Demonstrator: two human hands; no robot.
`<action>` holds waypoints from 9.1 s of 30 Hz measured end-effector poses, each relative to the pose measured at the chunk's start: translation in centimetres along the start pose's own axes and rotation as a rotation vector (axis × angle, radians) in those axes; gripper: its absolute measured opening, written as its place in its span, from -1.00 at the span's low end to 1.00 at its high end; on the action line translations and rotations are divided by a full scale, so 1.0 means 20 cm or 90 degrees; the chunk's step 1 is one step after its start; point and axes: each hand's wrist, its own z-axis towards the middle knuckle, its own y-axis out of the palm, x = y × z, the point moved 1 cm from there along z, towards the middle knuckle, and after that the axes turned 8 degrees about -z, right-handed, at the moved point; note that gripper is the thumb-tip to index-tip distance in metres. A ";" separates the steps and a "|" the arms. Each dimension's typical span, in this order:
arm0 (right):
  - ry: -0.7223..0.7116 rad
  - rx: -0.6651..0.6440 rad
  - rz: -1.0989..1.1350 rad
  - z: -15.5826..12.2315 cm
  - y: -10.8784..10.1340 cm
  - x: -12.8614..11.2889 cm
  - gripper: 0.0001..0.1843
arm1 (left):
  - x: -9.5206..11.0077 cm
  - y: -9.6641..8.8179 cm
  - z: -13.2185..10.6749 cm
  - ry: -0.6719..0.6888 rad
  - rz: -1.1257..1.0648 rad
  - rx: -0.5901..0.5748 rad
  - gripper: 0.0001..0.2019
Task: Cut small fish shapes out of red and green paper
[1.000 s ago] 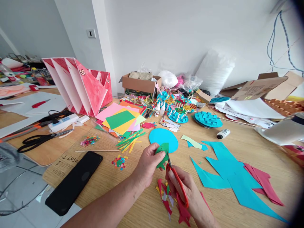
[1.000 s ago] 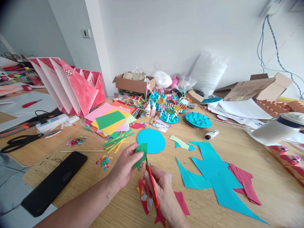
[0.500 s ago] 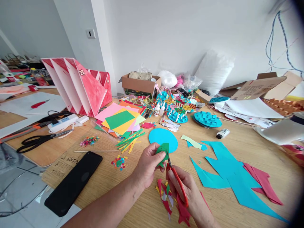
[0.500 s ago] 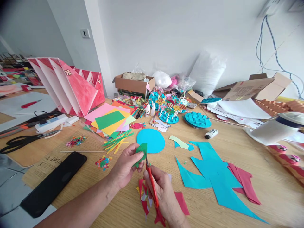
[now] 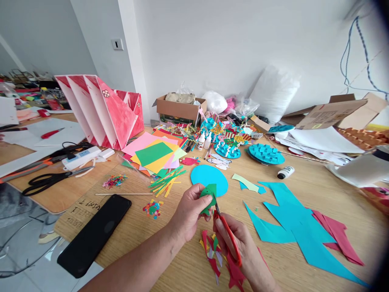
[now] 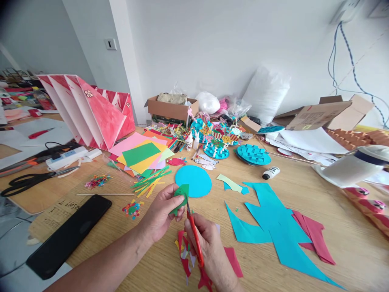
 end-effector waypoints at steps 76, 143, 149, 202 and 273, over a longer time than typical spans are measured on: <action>-0.031 -0.021 0.005 -0.01 -0.01 -0.03 -0.55 | 0.01 -0.03 0.02 0.056 0.156 -0.020 -0.82; -0.008 -0.033 -0.024 -0.01 -0.01 -0.03 -0.53 | 0.03 -0.03 0.02 0.069 0.202 -0.034 -0.77; -0.005 -0.025 -0.011 -0.01 -0.01 -0.04 -0.52 | 0.03 -0.03 0.01 0.064 0.220 -0.045 -0.79; -0.040 -0.010 -0.011 0.00 -0.03 0.00 -0.50 | 0.06 -0.04 0.01 0.018 0.185 -0.141 -0.78; -0.101 0.030 0.040 -0.03 -0.06 -0.05 -0.60 | 0.05 0.11 -0.02 0.135 0.146 0.070 -0.87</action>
